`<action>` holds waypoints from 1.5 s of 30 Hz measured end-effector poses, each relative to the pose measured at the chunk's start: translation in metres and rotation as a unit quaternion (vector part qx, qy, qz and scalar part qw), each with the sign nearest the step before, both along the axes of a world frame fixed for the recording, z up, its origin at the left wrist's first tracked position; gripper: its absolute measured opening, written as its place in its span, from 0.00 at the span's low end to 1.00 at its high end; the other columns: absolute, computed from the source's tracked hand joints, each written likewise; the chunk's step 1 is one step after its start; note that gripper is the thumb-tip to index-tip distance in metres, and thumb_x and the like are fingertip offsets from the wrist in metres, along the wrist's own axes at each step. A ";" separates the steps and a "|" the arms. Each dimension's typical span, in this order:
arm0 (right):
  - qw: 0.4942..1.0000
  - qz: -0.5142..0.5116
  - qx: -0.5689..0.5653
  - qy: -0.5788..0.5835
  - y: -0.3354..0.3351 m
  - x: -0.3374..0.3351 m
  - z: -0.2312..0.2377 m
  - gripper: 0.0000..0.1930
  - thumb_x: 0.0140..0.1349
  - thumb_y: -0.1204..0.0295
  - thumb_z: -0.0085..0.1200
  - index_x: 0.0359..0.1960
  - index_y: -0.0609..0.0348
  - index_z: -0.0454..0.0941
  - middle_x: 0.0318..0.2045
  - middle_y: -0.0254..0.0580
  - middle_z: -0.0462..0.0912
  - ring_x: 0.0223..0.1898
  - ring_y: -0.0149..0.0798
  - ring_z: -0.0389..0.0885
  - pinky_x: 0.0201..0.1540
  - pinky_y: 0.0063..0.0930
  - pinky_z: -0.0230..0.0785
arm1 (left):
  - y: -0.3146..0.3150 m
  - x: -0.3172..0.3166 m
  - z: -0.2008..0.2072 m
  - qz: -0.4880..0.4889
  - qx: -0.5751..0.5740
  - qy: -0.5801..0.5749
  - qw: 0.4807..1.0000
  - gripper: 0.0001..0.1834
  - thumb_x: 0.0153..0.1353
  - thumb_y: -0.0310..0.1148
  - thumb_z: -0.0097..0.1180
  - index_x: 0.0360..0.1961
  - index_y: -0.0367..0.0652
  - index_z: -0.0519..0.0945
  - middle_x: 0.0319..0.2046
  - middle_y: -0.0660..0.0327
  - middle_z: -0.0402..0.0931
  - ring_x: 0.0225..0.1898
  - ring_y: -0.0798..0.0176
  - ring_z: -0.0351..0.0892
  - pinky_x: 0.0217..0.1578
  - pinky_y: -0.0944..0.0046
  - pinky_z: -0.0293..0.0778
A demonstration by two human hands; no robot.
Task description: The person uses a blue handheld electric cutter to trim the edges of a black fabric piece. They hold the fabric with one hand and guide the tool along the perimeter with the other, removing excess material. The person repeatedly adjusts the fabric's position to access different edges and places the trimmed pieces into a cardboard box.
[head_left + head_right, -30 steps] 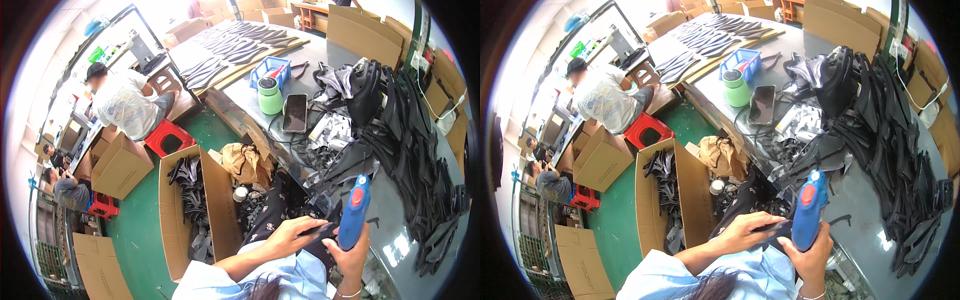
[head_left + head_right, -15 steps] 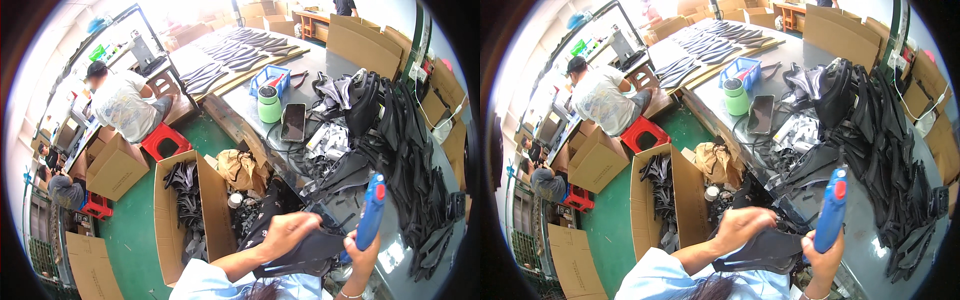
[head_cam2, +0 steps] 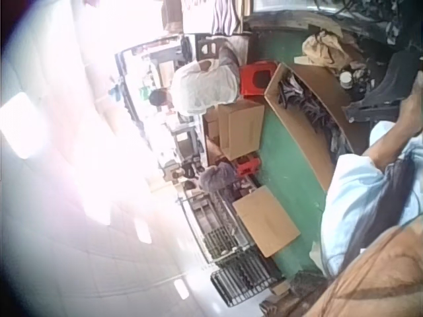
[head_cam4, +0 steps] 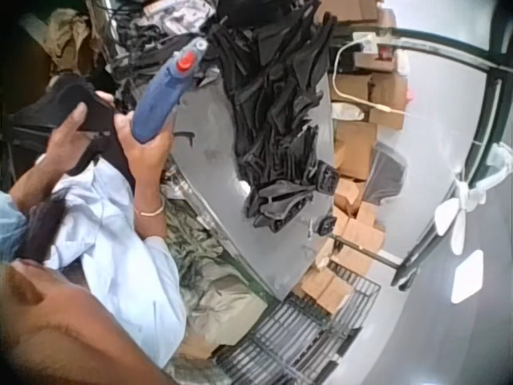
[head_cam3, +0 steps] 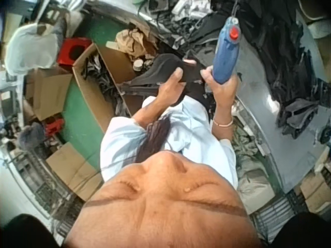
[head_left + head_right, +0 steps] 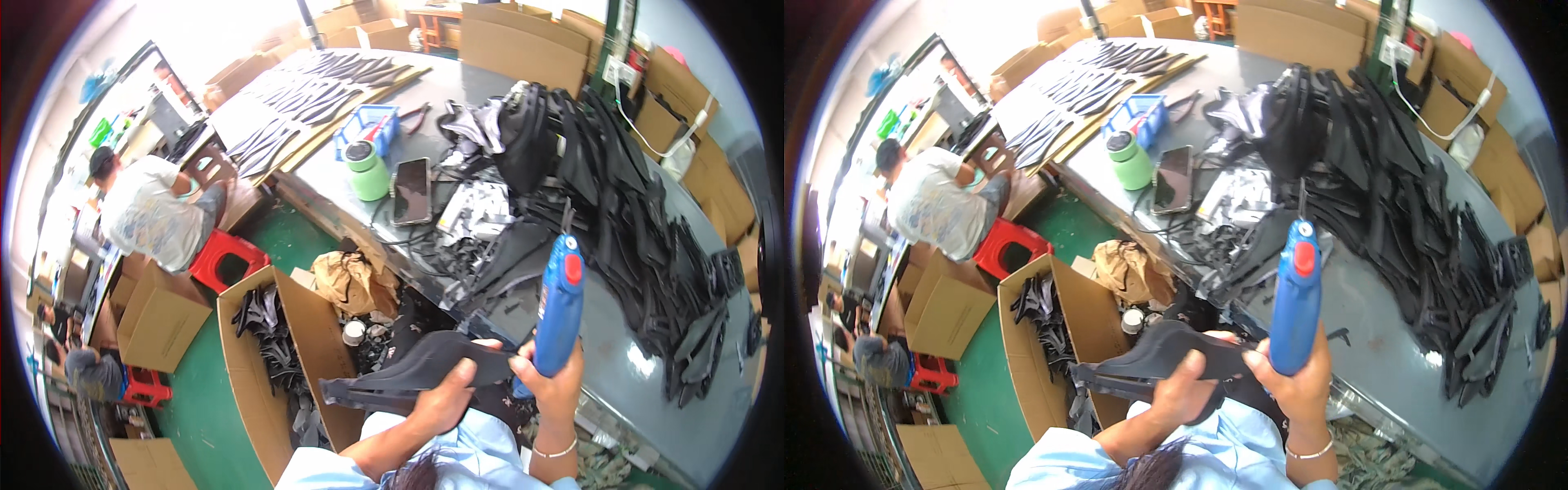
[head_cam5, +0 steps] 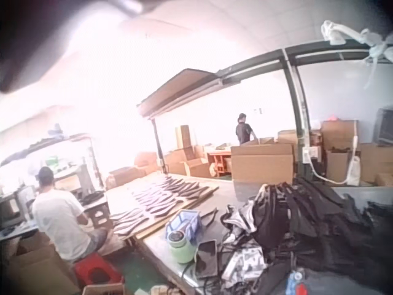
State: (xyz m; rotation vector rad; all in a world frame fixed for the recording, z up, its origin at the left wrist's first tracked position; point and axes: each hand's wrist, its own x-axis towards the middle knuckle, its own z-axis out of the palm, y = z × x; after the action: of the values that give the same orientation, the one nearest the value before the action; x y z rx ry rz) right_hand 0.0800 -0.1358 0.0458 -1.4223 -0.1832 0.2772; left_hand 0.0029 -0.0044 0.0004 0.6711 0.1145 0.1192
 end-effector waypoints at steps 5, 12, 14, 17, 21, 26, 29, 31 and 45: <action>0.996 0.042 -0.039 -0.070 0.001 -0.008 -0.018 0.26 0.45 0.71 0.71 0.40 0.64 0.66 0.26 0.38 0.81 0.26 0.30 0.80 0.30 0.24 0.73 | 0.025 0.015 0.009 0.156 0.004 -0.133 0.979 0.24 0.68 0.48 0.40 0.55 0.40 0.66 0.51 0.45 0.70 0.53 0.48 0.72 0.54 0.52 0.70; 0.923 0.143 -0.236 -0.270 0.007 -0.039 -0.020 0.27 0.44 0.62 0.70 0.38 0.66 0.68 0.20 0.46 0.80 0.22 0.46 0.82 0.27 0.33 0.75 | 0.041 0.024 0.019 0.323 0.073 -0.221 0.917 0.26 0.67 0.51 0.42 0.57 0.45 0.63 0.56 0.45 0.66 0.57 0.45 0.68 0.56 0.52 0.70; 0.914 0.159 -0.233 -0.292 0.010 -0.041 -0.022 0.28 0.43 0.62 0.70 0.39 0.66 0.68 0.21 0.46 0.80 0.22 0.45 0.82 0.26 0.33 0.74 | 0.040 0.023 0.016 0.351 0.085 -0.208 0.909 0.27 0.66 0.53 0.44 0.57 0.46 0.63 0.56 0.46 0.67 0.58 0.44 0.68 0.57 0.51 0.68; 0.907 0.185 -0.236 -0.295 0.011 -0.044 -0.018 0.30 0.41 0.62 0.72 0.39 0.65 0.67 0.22 0.46 0.79 0.22 0.43 0.82 0.26 0.32 0.73 | 0.041 0.024 0.013 0.375 0.108 -0.226 0.893 0.25 0.67 0.52 0.41 0.57 0.46 0.63 0.56 0.46 0.66 0.57 0.46 0.67 0.55 0.53 0.70; 0.898 0.190 -0.236 -0.318 0.012 -0.044 -0.015 0.29 0.42 0.61 0.72 0.39 0.65 0.67 0.20 0.45 0.78 0.20 0.44 0.81 0.24 0.32 0.72 | 0.040 0.023 0.013 0.393 0.159 -0.209 0.881 0.25 0.67 0.53 0.41 0.56 0.46 0.63 0.55 0.44 0.66 0.55 0.48 0.69 0.54 0.55 0.69; 0.890 0.178 -0.248 -0.338 0.008 -0.043 -0.015 0.29 0.42 0.60 0.71 0.39 0.64 0.67 0.19 0.44 0.76 0.18 0.45 0.79 0.23 0.34 0.70 | 0.048 0.015 0.003 0.340 0.188 -0.213 0.897 0.26 0.66 0.50 0.45 0.55 0.42 0.63 0.50 0.42 0.70 0.54 0.48 0.71 0.55 0.55 0.67; 0.885 0.184 -0.260 -0.339 0.002 -0.039 -0.013 0.28 0.42 0.61 0.70 0.38 0.64 0.68 0.19 0.44 0.76 0.19 0.46 0.78 0.24 0.34 0.70 | 0.062 0.006 0.015 0.279 0.192 -0.173 0.925 0.26 0.62 0.46 0.51 0.51 0.36 0.68 0.47 0.42 0.73 0.53 0.46 0.73 0.56 0.50 0.66; 0.881 0.182 -0.269 -0.344 -0.002 -0.035 -0.016 0.28 0.41 0.62 0.70 0.38 0.64 0.68 0.20 0.44 0.77 0.19 0.46 0.78 0.25 0.35 0.70 | 0.067 0.004 0.024 0.235 0.162 -0.138 0.949 0.25 0.61 0.45 0.53 0.50 0.33 0.70 0.47 0.40 0.74 0.52 0.44 0.73 0.55 0.47 0.68; 0.851 0.185 -0.304 -0.387 -0.012 -0.033 -0.024 0.31 0.34 0.68 0.71 0.40 0.67 0.69 0.19 0.45 0.76 0.19 0.47 0.75 0.25 0.35 0.67 | 0.073 -0.004 0.048 0.206 0.208 -0.051 0.955 0.21 0.62 0.38 0.50 0.49 0.31 0.70 0.44 0.42 0.75 0.48 0.48 0.76 0.51 0.49 0.71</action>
State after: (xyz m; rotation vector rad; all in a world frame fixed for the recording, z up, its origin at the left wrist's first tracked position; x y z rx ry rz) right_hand 0.0466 -0.1473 0.0216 -2.0744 -1.1261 0.0503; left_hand -0.0011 0.0690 0.0481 1.0538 0.1311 0.5927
